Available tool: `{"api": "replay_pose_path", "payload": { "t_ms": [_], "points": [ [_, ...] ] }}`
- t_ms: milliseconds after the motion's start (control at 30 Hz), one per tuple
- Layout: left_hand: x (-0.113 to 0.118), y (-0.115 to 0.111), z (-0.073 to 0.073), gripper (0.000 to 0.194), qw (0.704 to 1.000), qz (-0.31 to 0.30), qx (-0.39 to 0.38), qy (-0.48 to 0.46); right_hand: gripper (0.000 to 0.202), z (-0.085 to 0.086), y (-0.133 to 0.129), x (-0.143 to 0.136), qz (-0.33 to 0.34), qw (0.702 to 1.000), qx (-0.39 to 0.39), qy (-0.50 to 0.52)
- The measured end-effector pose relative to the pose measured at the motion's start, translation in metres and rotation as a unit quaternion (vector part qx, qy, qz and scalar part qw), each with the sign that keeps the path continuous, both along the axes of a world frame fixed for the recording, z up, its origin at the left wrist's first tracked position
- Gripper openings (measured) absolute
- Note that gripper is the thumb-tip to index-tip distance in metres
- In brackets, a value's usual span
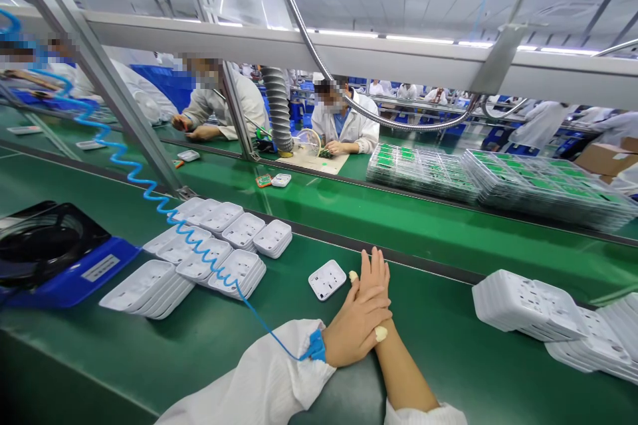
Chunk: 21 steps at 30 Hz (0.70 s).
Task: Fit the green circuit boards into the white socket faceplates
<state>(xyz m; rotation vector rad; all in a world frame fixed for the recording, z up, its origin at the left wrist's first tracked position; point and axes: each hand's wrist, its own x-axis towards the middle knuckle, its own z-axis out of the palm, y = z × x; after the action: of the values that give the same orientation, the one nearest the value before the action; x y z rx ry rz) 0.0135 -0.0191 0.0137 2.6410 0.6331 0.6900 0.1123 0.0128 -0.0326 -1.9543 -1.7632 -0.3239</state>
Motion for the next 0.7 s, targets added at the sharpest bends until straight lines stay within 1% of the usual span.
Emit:
{"api": "replay_pose_path", "payload": {
  "t_ms": [100, 200, 433, 700],
  "points": [
    [0.0, 0.0, 0.0, 0.032, 1.0, 0.004, -0.008, -0.004, 0.047, 0.0, 0.0, 0.005, 0.021, 1.0, -0.019, -0.009],
    [0.0, 0.0, -0.001, 0.032, 1.0, 0.009, -0.021, -0.006, 0.046, -0.004, 0.002, 0.008, 0.036, 0.998, -0.039, -0.016],
    [0.0, 0.0, -0.002, 0.031, 1.0, 0.01, -0.021, -0.016, 0.046, -0.014, 0.006, 0.01, 0.047, 0.996, -0.065, -0.031],
    [0.001, 0.0, -0.003, 0.031, 1.0, 0.012, -0.019, -0.021, 0.045, -0.019, 0.009, 0.012, 0.048, 0.995, -0.076, -0.052]
  ]
}}
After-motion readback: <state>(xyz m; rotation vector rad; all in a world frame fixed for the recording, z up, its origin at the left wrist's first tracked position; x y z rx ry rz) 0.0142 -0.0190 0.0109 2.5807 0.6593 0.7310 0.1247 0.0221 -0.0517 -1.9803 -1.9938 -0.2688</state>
